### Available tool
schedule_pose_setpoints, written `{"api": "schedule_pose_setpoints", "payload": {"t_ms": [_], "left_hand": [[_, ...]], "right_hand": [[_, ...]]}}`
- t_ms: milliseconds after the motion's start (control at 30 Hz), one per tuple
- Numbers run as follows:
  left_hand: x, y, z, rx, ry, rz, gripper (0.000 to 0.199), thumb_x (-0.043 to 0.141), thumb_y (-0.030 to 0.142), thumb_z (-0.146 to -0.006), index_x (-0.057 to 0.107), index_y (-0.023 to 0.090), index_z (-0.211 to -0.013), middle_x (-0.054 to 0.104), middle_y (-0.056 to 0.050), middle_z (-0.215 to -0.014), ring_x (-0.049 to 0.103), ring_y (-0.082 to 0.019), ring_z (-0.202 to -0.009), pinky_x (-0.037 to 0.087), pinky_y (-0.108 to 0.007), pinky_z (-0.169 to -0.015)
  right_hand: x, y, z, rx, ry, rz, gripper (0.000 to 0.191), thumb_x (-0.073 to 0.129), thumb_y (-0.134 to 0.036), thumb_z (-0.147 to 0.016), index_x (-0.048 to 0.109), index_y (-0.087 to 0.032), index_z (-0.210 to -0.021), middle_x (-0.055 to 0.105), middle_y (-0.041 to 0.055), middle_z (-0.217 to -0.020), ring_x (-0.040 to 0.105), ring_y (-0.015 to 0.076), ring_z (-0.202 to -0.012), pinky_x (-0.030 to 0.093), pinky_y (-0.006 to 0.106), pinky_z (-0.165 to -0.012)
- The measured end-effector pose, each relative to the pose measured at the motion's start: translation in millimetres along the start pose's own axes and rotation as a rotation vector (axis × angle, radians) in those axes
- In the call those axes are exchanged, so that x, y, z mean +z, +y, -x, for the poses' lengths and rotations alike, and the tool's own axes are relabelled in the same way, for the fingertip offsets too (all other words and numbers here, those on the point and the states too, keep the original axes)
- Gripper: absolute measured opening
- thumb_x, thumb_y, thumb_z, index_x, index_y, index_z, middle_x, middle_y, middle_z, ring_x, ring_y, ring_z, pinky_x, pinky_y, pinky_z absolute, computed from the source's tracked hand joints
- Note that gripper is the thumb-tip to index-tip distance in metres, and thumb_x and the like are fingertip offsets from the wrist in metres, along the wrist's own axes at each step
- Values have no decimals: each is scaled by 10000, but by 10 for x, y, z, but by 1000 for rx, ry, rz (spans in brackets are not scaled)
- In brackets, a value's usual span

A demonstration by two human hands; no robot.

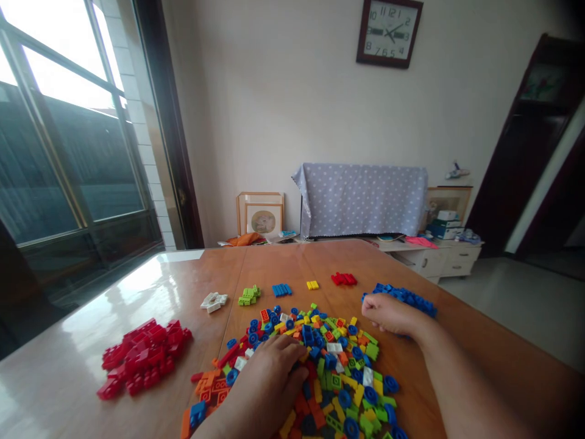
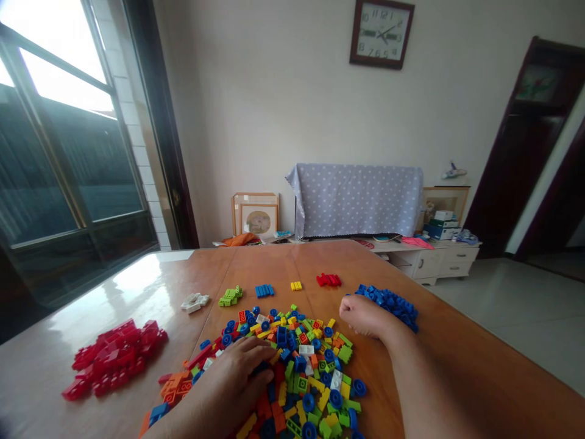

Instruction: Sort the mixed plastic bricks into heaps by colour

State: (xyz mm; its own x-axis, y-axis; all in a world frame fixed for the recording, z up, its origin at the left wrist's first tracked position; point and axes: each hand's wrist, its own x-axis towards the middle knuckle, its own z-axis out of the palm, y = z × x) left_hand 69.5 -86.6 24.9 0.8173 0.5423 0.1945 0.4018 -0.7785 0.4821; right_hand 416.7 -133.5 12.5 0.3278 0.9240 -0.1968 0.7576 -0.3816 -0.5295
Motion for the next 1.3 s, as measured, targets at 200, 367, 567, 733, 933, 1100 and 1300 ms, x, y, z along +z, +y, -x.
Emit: {"api": "schedule_pose_setpoints", "payload": {"t_ms": [200, 367, 567, 733, 933, 1100, 1300], "left_hand": [[-24, 26, -10, -31, -16, -7, 297, 539, 286, -944, 693, 292, -1197, 678, -46, -1160, 605, -221, -1079, 469, -331, -968], [-32, 24, -13, -41, -21, -9, 298, 522, 305, -955, 696, 291, -1196, 674, -51, -1153, 606, -225, -1069, 480, -330, -949], [-41, 30, -21, -43, -24, -5, 290, 516, 312, -957, 702, 278, -1175, 678, -57, -1141, 609, -225, -1060, 478, -324, -944], [-51, 31, -34, -49, -43, -15, 300, 509, 311, -954, 702, 273, -1181, 681, -69, -1160, 613, -236, -1078, 482, -329, -942], [-36, -20, -31, -56, -40, -16, 305, 528, 304, -942, 698, 289, -1195, 673, -60, -1210, 607, -243, -1119, 478, -334, -960], [-45, -16, -36, -56, -26, -20, 314, 520, 307, -945, 691, 310, -1208, 673, -47, -1217, 610, -236, -1111, 478, -337, -958], [-84, 32, -48, -74, -56, -16, 322, 523, 305, -939, 704, 278, -1204, 673, -68, -1227, 605, -247, -1129, 476, -345, -976]], "right_hand": [[50, -76, 45, 138, -223, 25, 25, 524, -213, -771, 530, -195, -786, 650, 26, -597, 619, 166, -463, 433, 219, -404], [55, -115, 60, 128, -348, 20, 65, 555, -237, -758, 519, -200, -797, 661, 19, -580, 624, 174, -426, 459, 231, -380], [65, -118, 64, 51, -228, -116, 95, 536, -213, -806, 535, -198, -900, 681, -11, -647, 668, 131, -517, 474, 172, -455], [18, -56, 77, 90, -220, -97, 101, 546, -194, -765, 527, -200, -863, 679, -4, -625, 663, 155, -494, 456, 190, -405], [13, -87, 115, 98, -394, -46, 163, 626, -222, -700, 484, -211, -780, 663, -8, -551, 643, 163, -453, 446, 191, -373], [93, -112, 94, 76, -367, 23, 313, 703, -206, -657, 468, -221, -863, 610, -52, -487, 632, 167, -462, 425, 170, -390], [105, -106, 85, 81, -332, 66, 397, 748, -223, -643, 481, -230, -936, 549, -82, -451, 613, 172, -462, 414, 170, -401]]}}
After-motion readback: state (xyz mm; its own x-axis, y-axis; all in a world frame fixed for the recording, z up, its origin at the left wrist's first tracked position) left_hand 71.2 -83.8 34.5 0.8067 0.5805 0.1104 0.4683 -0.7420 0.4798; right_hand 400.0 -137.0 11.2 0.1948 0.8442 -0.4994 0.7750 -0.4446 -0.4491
